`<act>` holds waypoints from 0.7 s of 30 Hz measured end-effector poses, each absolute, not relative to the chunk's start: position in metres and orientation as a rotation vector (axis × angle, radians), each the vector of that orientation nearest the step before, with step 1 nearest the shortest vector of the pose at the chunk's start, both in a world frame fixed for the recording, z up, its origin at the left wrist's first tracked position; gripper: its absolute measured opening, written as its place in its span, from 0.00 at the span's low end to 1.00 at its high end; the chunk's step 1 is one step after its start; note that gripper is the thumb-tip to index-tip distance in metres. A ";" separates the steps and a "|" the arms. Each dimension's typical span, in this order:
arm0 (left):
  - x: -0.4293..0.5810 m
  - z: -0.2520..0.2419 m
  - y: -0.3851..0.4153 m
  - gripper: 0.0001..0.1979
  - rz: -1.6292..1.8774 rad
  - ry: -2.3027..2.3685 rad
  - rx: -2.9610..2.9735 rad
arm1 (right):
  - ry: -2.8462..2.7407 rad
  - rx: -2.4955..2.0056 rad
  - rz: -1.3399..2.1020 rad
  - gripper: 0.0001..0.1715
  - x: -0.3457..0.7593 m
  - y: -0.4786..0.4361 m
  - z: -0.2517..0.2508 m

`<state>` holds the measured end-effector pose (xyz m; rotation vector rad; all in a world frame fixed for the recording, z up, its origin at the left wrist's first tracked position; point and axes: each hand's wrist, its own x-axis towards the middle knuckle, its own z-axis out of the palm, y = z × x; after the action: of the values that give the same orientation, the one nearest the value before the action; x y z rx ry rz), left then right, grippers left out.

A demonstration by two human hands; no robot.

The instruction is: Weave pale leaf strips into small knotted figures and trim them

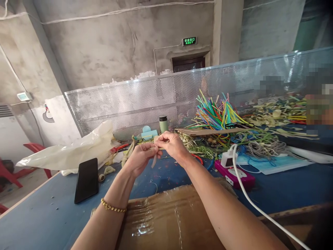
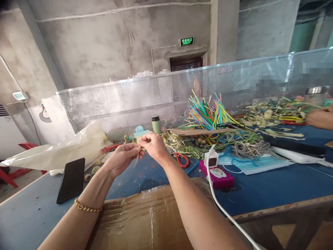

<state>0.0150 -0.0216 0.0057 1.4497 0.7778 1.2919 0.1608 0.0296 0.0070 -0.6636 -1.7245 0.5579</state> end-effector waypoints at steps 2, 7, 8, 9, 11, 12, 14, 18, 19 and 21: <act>0.014 0.006 -0.021 0.10 1.270 0.764 1.416 | -1.701 -0.668 0.624 0.07 0.160 0.030 0.007; 0.018 0.003 -0.019 0.10 1.346 0.810 1.394 | -1.670 -0.665 0.786 0.08 0.158 0.024 0.006; 0.019 0.002 -0.019 0.10 1.339 0.825 1.402 | -1.667 -0.673 0.814 0.08 0.157 0.023 0.006; 0.020 0.001 -0.019 0.10 1.331 0.839 1.409 | -1.663 -0.686 0.836 0.09 0.157 0.023 0.005; 0.022 -0.001 -0.019 0.09 1.334 0.865 1.418 | -1.660 -0.715 0.850 0.09 0.156 0.024 0.003; 0.023 -0.001 -0.019 0.09 1.347 0.875 1.417 | -1.660 -0.724 0.837 0.09 0.155 0.025 0.002; 0.025 -0.002 -0.019 0.08 1.380 0.884 1.413 | -1.667 -0.734 0.774 0.09 0.155 0.027 0.001; 0.027 -0.002 -0.019 0.05 1.409 0.878 1.419 | -1.674 -0.744 0.670 0.08 0.153 0.028 -0.001; 0.027 -0.002 -0.019 0.04 1.413 0.881 1.421 | -1.675 -0.746 0.661 0.08 0.153 0.028 -0.001; 0.028 -0.003 -0.019 0.03 1.419 0.889 1.427 | -1.677 -0.748 0.645 0.07 0.152 0.027 -0.002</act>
<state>0.0281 -0.0190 -0.0032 1.4272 0.8886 1.4189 0.1521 0.0272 -0.0015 -0.7477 -1.6772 0.6449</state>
